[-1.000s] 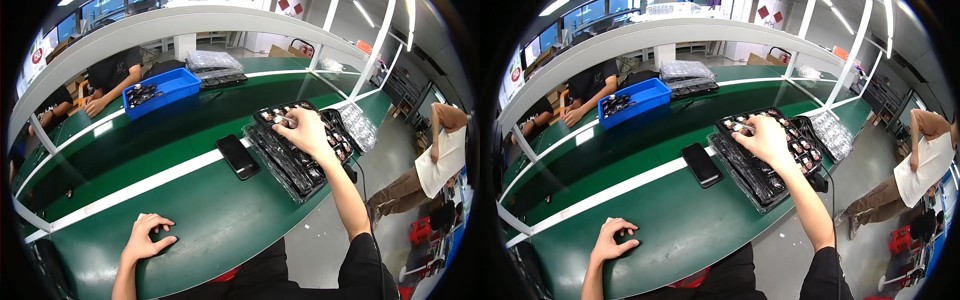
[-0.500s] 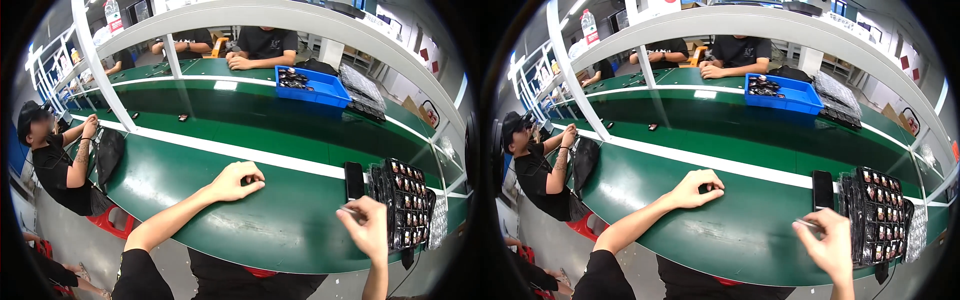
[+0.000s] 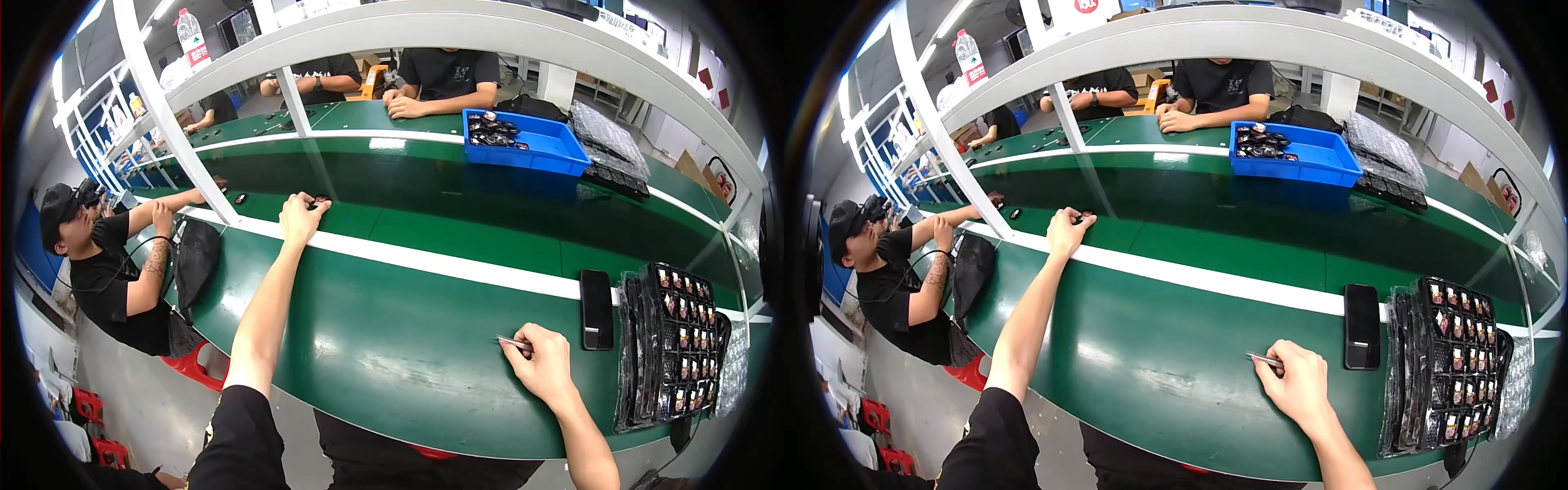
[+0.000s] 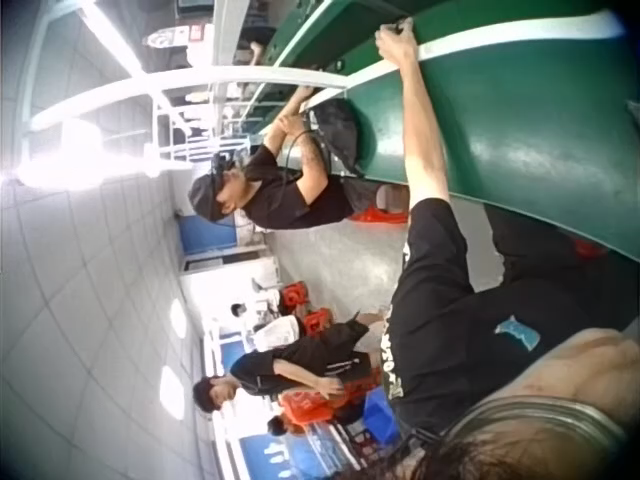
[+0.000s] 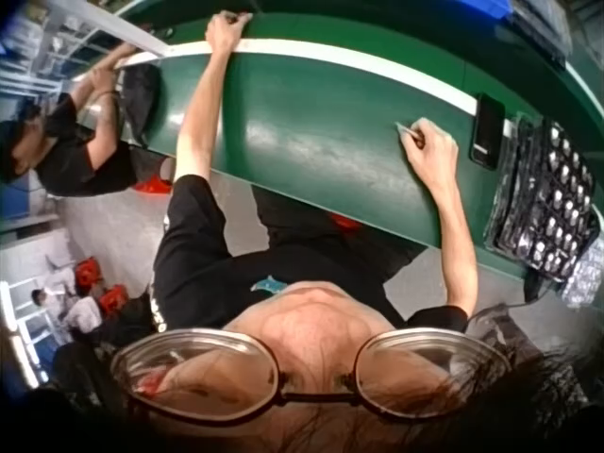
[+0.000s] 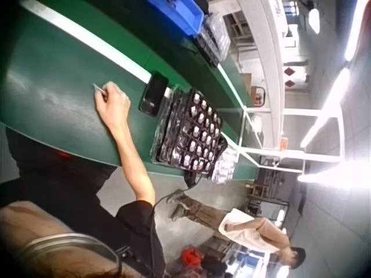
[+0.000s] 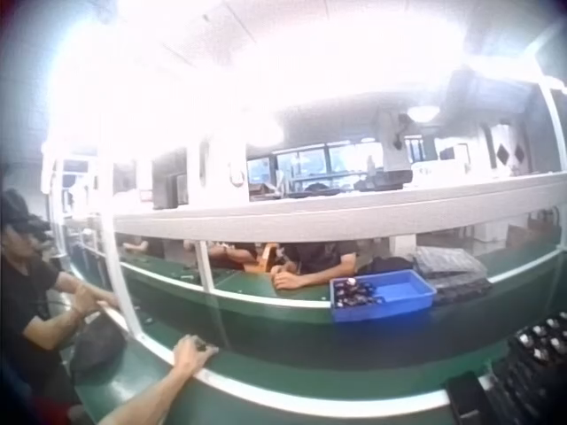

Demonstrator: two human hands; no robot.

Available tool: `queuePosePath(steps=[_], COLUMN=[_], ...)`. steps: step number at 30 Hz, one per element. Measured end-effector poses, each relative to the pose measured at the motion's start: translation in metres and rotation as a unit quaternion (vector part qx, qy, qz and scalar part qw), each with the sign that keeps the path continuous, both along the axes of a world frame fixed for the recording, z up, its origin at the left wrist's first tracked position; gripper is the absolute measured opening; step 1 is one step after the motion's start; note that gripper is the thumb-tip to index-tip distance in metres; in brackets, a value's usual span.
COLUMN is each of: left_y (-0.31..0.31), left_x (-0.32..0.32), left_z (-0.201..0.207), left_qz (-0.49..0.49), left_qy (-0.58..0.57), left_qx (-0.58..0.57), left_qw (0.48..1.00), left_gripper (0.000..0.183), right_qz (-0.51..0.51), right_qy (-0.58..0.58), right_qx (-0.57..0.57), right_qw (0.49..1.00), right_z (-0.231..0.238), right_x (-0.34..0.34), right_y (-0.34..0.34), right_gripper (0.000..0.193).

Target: The recorder is using tweezers to assemble or repair small electronic components, possibly smartwatches or similar wearable devices, on a factory assembly line.

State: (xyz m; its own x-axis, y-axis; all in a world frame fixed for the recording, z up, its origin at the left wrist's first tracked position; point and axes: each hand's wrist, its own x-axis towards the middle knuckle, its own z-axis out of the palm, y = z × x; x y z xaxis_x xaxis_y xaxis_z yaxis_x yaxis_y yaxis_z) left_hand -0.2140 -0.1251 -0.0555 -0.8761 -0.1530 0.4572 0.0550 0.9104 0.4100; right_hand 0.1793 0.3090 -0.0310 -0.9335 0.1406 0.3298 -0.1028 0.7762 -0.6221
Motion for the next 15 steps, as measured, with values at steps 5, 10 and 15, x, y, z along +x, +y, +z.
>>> queuePosePath(steps=[5, 10, 15], left_y=[0.007, 0.097, 0.161], left_x=[0.01, 0.117, 0.235], left_z=[0.009, 0.01, 0.035], left_qz=[-0.085, -0.374, -0.631], left_qy=[0.006, -0.107, -0.151], left_qx=[0.054, 0.195, 0.023], left_qw=[0.995, 0.901, 0.76], left_gripper=[0.051, 0.039, 0.049], right_qz=[0.007, 0.003, 0.024], right_qy=[0.003, 0.003, -0.02], right_qx=[-0.032, -0.151, -0.225], right_qw=[0.999, 0.988, 0.974], right_z=[0.009, 0.001, 0.0], right_x=[0.006, 0.007, 0.001], right_y=[-0.004, 0.001, -0.004], right_gripper=[0.028, 0.019, 0.014])
